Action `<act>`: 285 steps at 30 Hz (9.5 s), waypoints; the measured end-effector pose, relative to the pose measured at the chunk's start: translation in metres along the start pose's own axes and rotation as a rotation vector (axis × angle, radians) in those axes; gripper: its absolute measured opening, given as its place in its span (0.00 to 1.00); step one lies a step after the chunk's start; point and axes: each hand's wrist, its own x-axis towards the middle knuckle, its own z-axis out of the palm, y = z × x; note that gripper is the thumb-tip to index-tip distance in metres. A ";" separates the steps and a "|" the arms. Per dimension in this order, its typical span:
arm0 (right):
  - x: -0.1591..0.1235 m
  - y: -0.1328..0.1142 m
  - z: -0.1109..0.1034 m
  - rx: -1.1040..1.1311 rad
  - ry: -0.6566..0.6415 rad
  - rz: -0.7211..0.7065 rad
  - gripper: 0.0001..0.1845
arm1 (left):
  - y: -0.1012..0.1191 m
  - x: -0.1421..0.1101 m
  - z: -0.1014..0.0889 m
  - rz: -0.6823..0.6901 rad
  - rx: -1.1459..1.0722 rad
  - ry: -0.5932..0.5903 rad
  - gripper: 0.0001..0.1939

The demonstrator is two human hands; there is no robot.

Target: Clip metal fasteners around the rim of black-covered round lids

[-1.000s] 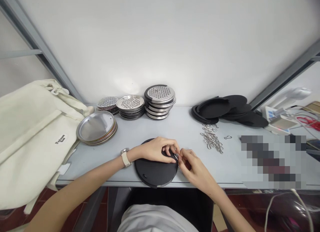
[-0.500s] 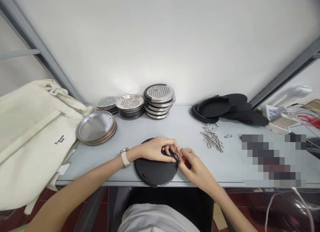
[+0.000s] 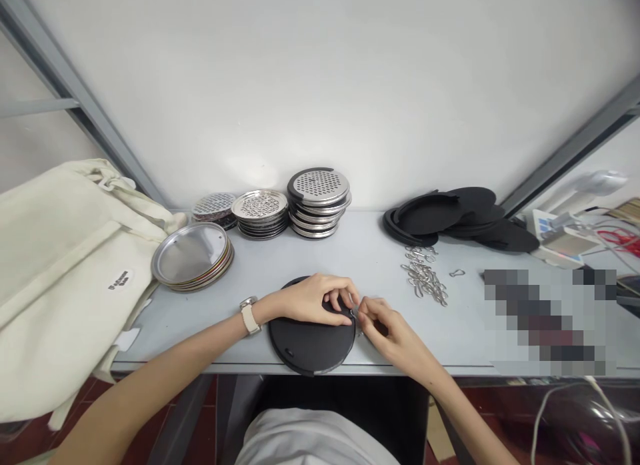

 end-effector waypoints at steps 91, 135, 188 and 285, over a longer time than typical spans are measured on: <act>0.001 -0.007 0.004 -0.043 0.009 0.010 0.11 | 0.012 0.000 0.011 -0.003 0.171 0.122 0.17; 0.000 -0.006 0.001 -0.058 0.001 0.000 0.12 | 0.009 -0.001 0.008 -0.003 0.107 0.062 0.19; -0.001 -0.005 0.004 -0.065 -0.028 -0.012 0.14 | 0.007 -0.001 0.008 -0.002 0.072 0.051 0.21; -0.001 -0.003 0.005 -0.063 -0.003 -0.071 0.17 | 0.012 -0.008 0.013 0.085 0.823 -0.004 0.10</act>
